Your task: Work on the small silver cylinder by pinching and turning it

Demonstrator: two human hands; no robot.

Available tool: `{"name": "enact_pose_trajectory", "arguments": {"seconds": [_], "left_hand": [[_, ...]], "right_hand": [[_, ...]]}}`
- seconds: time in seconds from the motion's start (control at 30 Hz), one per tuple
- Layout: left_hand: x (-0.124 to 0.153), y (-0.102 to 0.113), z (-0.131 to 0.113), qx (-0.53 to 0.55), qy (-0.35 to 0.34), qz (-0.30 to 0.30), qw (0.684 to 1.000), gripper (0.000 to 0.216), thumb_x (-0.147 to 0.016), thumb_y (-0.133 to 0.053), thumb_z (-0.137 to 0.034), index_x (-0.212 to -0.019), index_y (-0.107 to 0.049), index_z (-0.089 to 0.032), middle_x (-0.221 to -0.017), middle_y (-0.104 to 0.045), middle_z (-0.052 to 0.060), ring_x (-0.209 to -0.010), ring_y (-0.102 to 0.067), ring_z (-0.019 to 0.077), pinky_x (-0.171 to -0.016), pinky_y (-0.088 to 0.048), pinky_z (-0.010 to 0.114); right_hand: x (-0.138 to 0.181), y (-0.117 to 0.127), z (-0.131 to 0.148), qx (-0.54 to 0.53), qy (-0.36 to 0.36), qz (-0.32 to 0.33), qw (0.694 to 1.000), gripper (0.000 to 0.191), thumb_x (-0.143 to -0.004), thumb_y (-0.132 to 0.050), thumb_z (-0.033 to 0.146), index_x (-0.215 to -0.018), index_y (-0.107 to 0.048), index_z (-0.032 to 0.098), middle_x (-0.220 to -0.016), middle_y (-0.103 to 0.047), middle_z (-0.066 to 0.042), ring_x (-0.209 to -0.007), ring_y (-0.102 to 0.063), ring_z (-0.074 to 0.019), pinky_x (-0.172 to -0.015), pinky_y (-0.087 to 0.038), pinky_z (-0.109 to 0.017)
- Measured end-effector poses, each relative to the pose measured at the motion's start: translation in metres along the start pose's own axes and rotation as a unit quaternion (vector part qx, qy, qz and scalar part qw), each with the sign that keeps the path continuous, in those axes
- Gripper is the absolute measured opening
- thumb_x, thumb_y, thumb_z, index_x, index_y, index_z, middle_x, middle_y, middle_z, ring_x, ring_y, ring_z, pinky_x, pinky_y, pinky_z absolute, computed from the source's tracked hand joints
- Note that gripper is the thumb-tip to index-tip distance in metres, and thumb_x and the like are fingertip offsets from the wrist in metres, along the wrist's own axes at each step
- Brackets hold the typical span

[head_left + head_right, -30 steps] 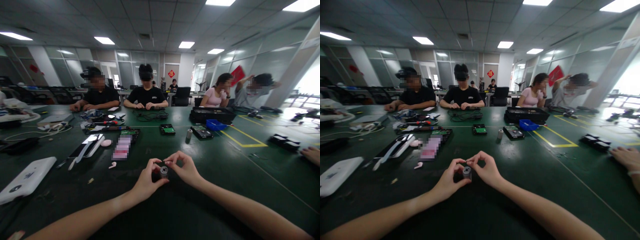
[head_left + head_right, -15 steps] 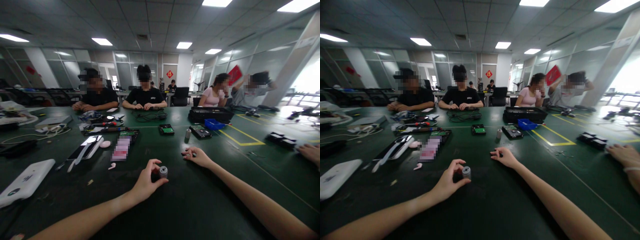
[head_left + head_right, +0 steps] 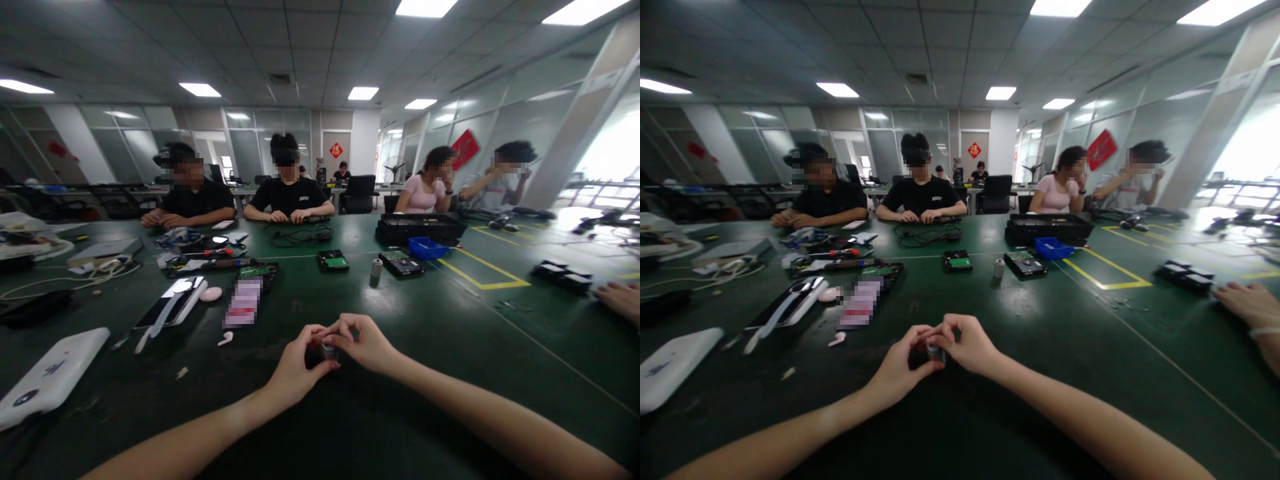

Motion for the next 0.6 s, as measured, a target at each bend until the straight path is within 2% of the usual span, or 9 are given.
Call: {"name": "enact_pose_trajectory", "arguments": {"seconds": [0.47, 0.6], "left_hand": [[-0.001, -0.001, 0.003, -0.006, -0.011, 0.001, 1.0, 0.045, -0.072, -0.075, -0.022, -0.111, -0.053, -0.021, -0.105, -0.065, 0.003, -0.098, -0.062, 0.0206, -0.088, -0.048, 0.035], [0.0, 0.0, 0.001, -0.017, -0.006, 0.001, 1.0, 0.043, -0.072, -0.074, -0.022, -0.11, -0.054, -0.021, -0.099, -0.066, 0.003, -0.091, -0.063, 0.0196, -0.083, -0.049, 0.034]], "right_hand": [[0.003, 0.005, -0.011, 0.039, 0.008, 0.003, 0.999, 0.037, -0.079, -0.067, 0.036, -0.061, -0.04, 0.019, -0.081, -0.068, -0.005, -0.087, -0.069, -0.0226, -0.074, -0.054, -0.035], [0.002, 0.015, -0.007, 0.092, 0.007, -0.063, 0.994, 0.03, -0.081, -0.065, 0.038, -0.07, -0.044, 0.02, -0.069, -0.062, 0.001, -0.066, -0.066, -0.0159, -0.064, -0.052, -0.029]]}}
Point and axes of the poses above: each hand's wrist, its own x-axis away from the middle knuckle, its own y-axis out of the back of the hand, z = x × y, the point moved 3 cm from there along -x, towards the middle knuckle
